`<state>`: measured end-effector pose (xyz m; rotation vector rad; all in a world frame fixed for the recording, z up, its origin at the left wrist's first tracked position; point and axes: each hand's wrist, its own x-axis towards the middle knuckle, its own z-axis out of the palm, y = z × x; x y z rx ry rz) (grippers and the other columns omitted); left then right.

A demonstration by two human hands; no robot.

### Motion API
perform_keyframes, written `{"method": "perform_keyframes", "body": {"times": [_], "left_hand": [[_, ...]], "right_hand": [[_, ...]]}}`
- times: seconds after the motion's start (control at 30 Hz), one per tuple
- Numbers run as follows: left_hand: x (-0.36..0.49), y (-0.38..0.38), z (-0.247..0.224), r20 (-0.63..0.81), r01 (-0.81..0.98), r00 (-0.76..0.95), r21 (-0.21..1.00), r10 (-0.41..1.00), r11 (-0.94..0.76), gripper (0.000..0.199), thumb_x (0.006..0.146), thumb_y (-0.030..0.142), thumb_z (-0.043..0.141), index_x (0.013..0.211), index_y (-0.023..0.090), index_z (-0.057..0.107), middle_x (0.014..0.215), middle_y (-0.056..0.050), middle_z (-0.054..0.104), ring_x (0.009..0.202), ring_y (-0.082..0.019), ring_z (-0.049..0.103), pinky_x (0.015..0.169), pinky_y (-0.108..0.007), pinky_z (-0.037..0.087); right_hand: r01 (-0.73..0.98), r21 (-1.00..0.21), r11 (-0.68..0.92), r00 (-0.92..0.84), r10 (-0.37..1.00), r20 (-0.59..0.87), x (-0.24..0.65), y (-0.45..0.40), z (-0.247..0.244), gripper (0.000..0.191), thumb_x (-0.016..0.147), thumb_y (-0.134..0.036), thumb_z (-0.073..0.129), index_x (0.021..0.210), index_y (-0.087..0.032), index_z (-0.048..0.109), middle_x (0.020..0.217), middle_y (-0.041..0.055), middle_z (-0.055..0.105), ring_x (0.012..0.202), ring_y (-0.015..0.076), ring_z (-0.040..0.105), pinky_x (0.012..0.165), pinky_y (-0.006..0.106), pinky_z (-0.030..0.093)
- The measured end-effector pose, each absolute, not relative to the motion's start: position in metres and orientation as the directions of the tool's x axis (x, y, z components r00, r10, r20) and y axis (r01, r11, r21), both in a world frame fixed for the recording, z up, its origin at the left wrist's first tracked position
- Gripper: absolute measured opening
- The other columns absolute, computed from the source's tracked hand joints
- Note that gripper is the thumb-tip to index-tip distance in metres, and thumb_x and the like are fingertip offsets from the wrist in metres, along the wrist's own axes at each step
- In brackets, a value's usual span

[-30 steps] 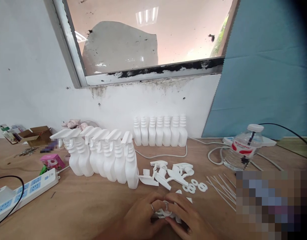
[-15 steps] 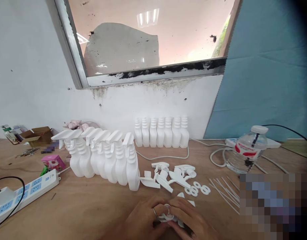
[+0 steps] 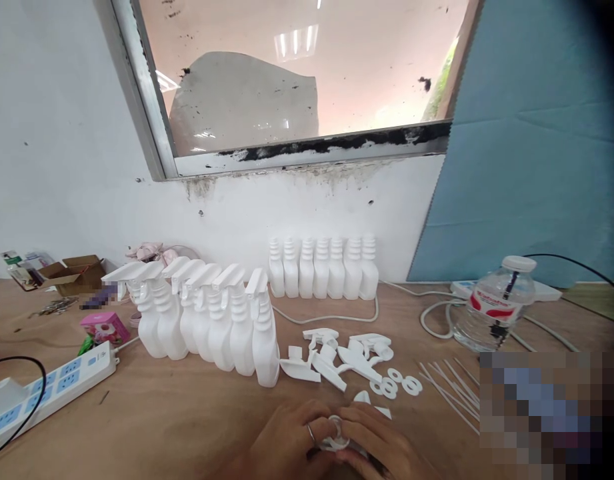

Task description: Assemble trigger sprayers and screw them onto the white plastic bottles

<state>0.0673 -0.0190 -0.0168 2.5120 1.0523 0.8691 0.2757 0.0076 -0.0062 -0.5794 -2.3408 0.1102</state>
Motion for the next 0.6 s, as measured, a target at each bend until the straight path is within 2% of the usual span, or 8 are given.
{"method": "perform_keyframes", "body": {"times": [0.17,0.4,0.5,0.6], "left_hand": [[0.0671,-0.0172,-0.0187,0.424,0.563,0.562,0.433,0.710,-0.704,0.022,0.090,0.038,0.050,0.105,0.024,0.058,0.096,-0.005,0.064,0.089,-0.017,0.060,0.080,-0.026,0.044],[0.0673,-0.0174,-0.0199,0.436,0.586,0.557,0.397,0.707,-0.707,0.019,0.089,0.035,0.052,0.102,0.023,0.058,0.094,-0.005,0.064,0.086,-0.018,0.059,0.076,-0.027,0.043],[0.0678,-0.0184,-0.0198,0.426,0.610,0.546,0.387,0.721,-0.691,0.019,0.087,0.034,0.055,0.102,0.023,0.057,0.095,-0.004,0.064,0.086,-0.018,0.059,0.075,-0.027,0.043],[0.0686,-0.0198,-0.0207,0.427,0.612,0.538,0.396,0.727,-0.685,0.025,0.084,0.030,0.058,0.108,0.025,0.055,0.101,-0.004,0.063,0.090,-0.018,0.059,0.079,-0.027,0.043]], "right_hand": [[0.353,-0.260,0.899,-0.659,0.436,0.613,0.2745,0.0064,-0.0041,0.020,0.089,-0.028,0.056,0.107,-0.026,0.063,0.095,0.0019,0.071,0.085,0.0153,0.067,0.079,0.021,0.056],[0.331,-0.265,0.906,-0.678,0.424,0.601,0.2748,0.0081,-0.0033,0.016,0.090,-0.025,0.054,0.101,-0.026,0.065,0.094,0.0011,0.071,0.084,0.0148,0.067,0.078,0.022,0.056],[0.367,-0.243,0.898,-0.660,0.435,0.613,0.2754,0.0052,-0.0068,0.019,0.088,-0.025,0.057,0.106,-0.026,0.064,0.096,0.0009,0.071,0.086,0.0151,0.068,0.079,0.021,0.056],[0.475,-0.207,0.855,-0.599,0.487,0.636,0.2750,-0.0017,-0.0089,0.028,0.084,-0.028,0.061,0.112,-0.024,0.061,0.103,0.0036,0.070,0.092,0.0178,0.068,0.084,0.023,0.055]]}}
